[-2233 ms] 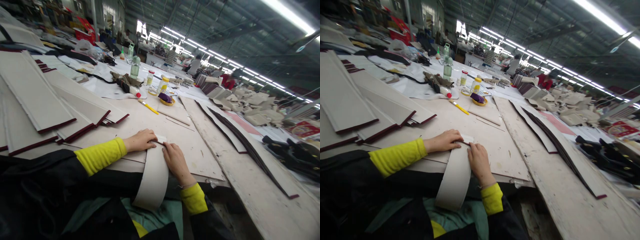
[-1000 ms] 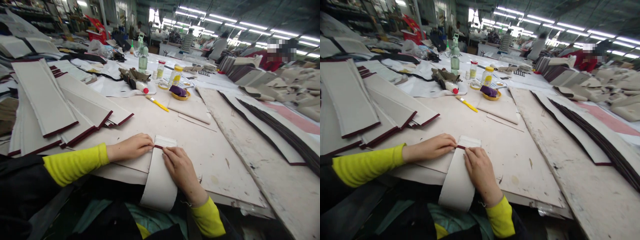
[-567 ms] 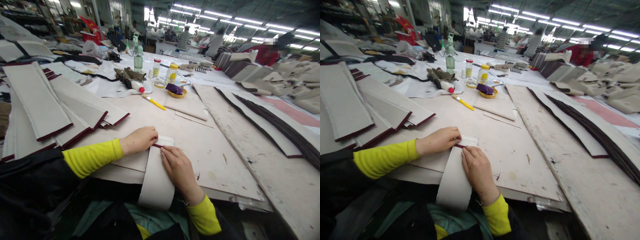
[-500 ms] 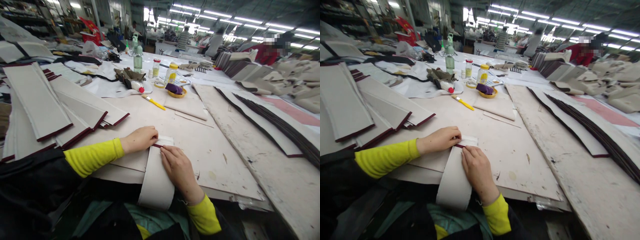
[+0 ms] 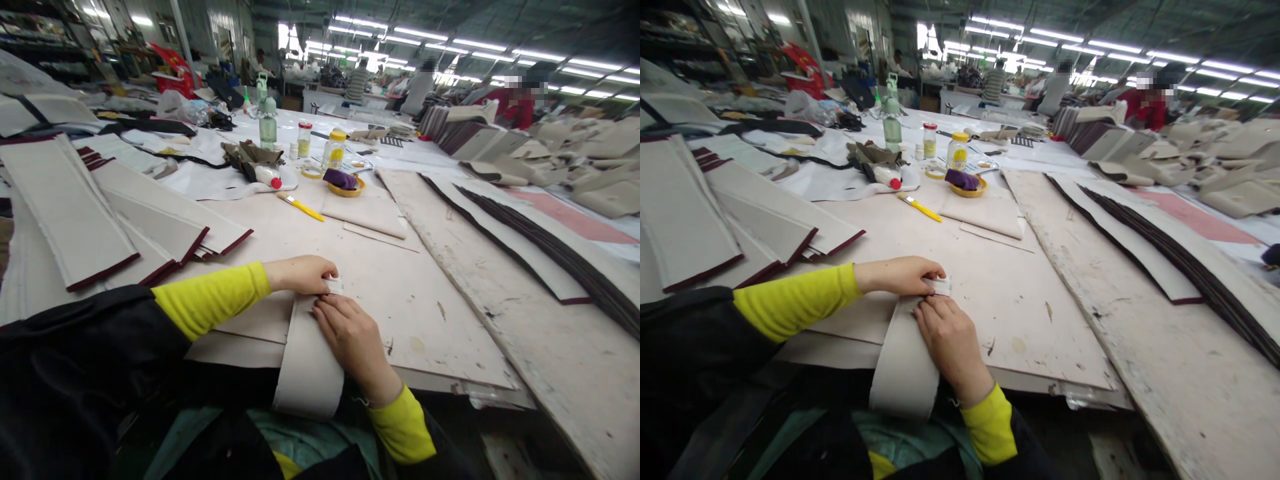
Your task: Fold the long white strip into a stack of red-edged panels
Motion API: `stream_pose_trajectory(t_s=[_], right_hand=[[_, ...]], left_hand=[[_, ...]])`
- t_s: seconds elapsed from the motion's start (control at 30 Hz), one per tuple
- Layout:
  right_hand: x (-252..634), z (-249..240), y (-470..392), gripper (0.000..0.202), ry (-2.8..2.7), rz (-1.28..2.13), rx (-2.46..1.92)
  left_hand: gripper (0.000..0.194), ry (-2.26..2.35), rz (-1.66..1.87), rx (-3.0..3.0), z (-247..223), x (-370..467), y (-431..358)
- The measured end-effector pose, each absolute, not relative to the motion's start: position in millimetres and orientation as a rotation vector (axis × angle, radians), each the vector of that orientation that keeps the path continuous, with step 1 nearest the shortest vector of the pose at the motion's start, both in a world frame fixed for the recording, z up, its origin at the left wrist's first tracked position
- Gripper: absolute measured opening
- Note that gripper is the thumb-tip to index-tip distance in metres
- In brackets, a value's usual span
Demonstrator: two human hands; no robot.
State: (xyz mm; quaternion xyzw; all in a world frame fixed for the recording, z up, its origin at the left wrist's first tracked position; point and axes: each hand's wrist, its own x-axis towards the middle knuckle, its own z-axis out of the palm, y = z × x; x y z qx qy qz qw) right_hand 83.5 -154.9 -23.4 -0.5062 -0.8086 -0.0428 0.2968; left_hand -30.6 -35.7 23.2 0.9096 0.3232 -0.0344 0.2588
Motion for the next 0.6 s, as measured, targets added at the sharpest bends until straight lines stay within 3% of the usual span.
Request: stream_pose_trajectory(t_s=[0.6], right_hand=[[83, -24, -159, 0.020, -2.130, -0.125, -1.409]], left_hand=[[0.022, 0.524, 0.219, 2.781, 0, -40, -57]])
